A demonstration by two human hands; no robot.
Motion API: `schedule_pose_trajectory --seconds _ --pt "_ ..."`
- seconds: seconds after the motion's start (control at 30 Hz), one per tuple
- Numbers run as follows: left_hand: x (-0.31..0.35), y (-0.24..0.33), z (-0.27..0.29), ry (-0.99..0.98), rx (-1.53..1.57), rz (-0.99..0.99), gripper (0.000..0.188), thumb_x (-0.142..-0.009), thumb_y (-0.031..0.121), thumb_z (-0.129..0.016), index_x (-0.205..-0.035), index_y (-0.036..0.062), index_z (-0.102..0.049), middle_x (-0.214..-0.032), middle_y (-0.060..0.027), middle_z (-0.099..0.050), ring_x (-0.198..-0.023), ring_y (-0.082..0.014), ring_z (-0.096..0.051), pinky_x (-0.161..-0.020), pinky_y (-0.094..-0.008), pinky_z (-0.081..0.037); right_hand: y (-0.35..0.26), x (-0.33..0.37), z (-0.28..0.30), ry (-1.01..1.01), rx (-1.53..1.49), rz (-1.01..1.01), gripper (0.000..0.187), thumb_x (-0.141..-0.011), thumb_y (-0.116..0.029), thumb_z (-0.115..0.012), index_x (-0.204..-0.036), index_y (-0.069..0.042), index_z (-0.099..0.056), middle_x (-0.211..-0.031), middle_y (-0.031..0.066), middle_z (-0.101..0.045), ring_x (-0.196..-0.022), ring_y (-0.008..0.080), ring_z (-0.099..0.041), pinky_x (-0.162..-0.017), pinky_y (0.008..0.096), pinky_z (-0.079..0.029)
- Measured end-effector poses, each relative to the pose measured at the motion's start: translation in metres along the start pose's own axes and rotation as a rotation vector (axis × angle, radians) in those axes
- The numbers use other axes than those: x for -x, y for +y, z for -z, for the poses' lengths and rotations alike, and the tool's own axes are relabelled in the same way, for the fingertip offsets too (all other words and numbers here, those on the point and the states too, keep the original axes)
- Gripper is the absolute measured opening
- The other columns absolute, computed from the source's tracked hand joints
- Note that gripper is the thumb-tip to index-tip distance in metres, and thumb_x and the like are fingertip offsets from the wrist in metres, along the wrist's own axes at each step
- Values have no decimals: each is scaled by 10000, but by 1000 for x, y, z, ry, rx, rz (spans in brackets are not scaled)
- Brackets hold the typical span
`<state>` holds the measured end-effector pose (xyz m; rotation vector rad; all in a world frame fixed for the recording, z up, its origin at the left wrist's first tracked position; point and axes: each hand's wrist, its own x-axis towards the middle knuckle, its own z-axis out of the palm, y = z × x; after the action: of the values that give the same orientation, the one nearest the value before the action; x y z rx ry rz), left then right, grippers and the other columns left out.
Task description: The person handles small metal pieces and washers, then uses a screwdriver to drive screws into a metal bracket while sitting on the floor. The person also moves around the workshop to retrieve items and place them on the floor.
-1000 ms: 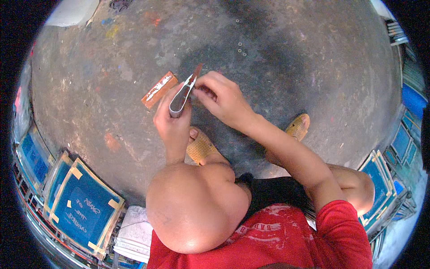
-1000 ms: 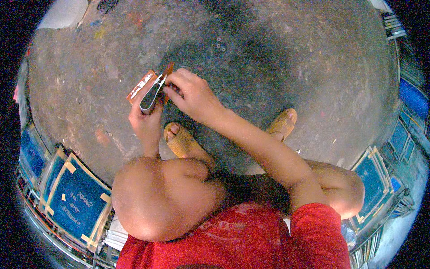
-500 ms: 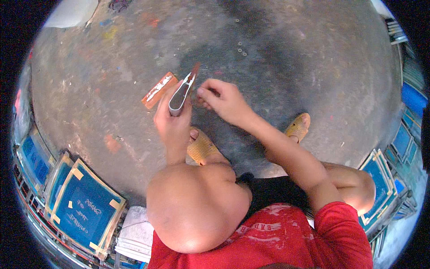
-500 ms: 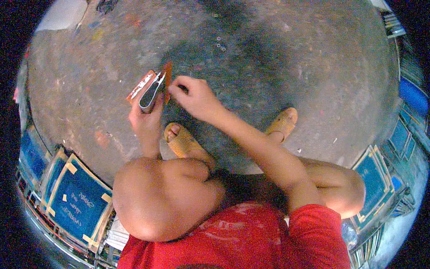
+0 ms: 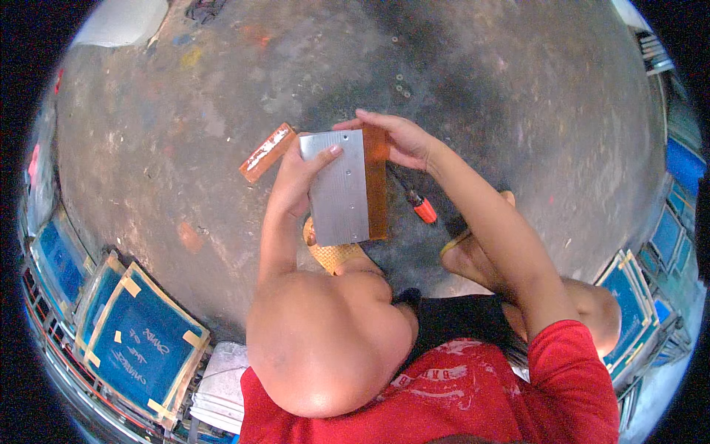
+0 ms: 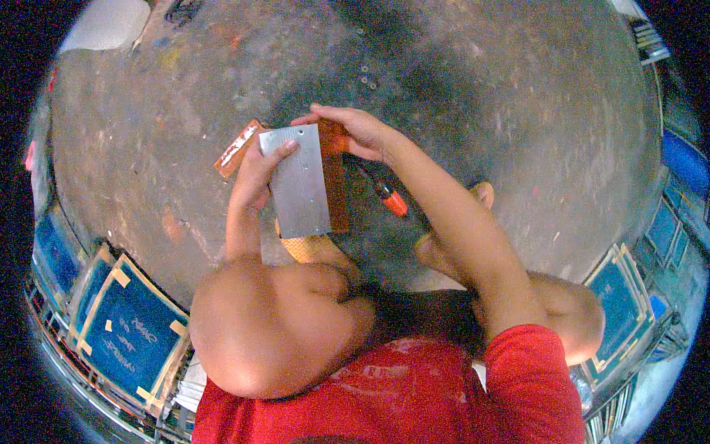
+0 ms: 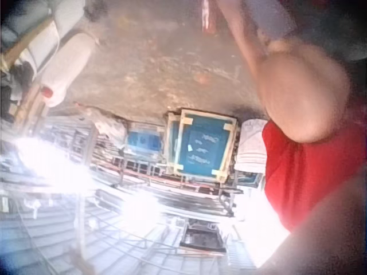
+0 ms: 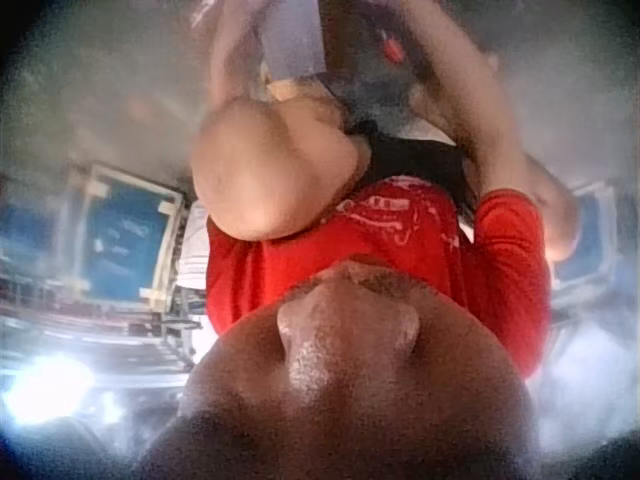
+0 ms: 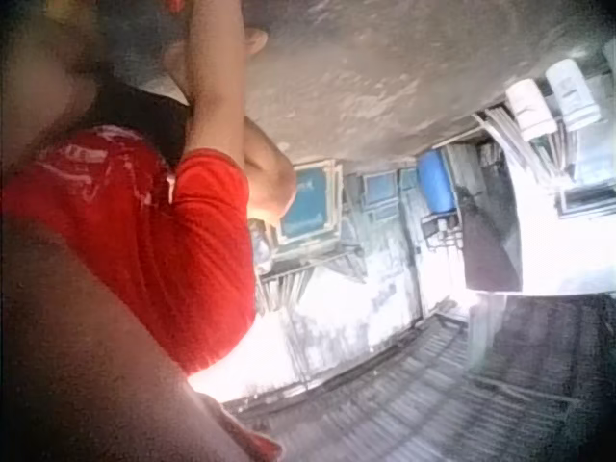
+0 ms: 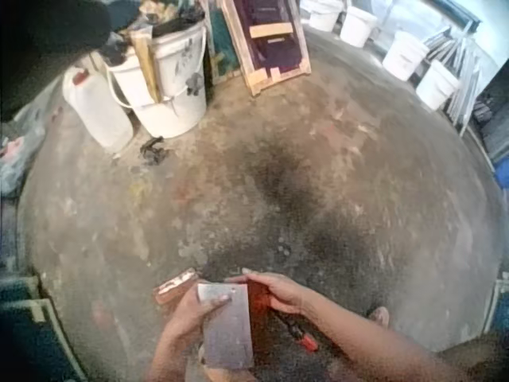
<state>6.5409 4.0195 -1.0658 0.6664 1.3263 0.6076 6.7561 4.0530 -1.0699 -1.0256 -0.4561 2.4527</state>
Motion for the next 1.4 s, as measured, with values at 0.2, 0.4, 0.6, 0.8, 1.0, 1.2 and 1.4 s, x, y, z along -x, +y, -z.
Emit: schedule_pose_trajectory --seconds 0.2,0.4,0.6,0.8,1.0,1.2,1.4 --pt "12 -17 -4 -160 -159 -72 458 -775 203 -812 -1104 55 -528 -997 -69 -639 -911 -172 -620 -802 -331 -516 40 18 15 53 -369 -20 580 -1003 -468 -423 -1273 22 -575 -1272 153 -614 -1182 274 -586 -1064 402 -415" --pt "18 -20 3 -178 -170 2 461 -754 183 -828 -1090 62 -537 -970 -43 -642 -904 -157 -614 -808 -319 -501 61 13 10 62 -273 -82 436 -1013 -302 -467 -1284 25 -564 -1253 132 -626 -1157 244 -600 -1034 386 -445" --pt "17 -27 15 -140 -150 20 433 -777 155 -806 -1101 49 -540 -965 -58 -654 -879 -161 -626 -771 -319 -518 59 16 19 288 -37 67 391 -976 -157 -565 -1308 43 -525 -1212 176 -621 -1133 251 -613 -998 355 -496" --pt "16 -62 46 189 -220 32 446 -801 167 -788 -1158 38 -554 -1011 -89 -656 -877 -184 -643 -749 -325 -527 35 21 22 429 71 246 259 -974 -120 -563 -1173 45 -573 -1156 191 -643 -1045 239 -657 -911 336 -548" --pt "37 -9 -11 532 -1011 -709 382 -860 176 -737 -1193 27 -624 -1005 -84 -692 -885 -175 -653 -813 -290 -507 41 22 22 304 281 144 265 -936 -203 -647 -1090 13 -636 -987 116 -698 -939 172 -670 -813 286 -550" --pt "27 -12 -41 209 -310 -432 249 -905 122 -675 -1133 26 -706 -1023 -86 -730 -905 -123 -661 -814 -262 -505 32 16 -4 270 59 128 270 -909 -246 -683 -1013 1 -713 -946 57 -712 -827 113 -657 -737 262 -539" --pt "-1 -12 -49 180 -129 -384 231 -898 136 -687 -1071 -17 -708 -949 -100 -730 -812 -121 -661 -746 -241 -513 4 12 23 239 332 54 301 -908 -295 -685 -988 -8 -724 -904 56 -717 -737 120 -663 -690 267 -547"
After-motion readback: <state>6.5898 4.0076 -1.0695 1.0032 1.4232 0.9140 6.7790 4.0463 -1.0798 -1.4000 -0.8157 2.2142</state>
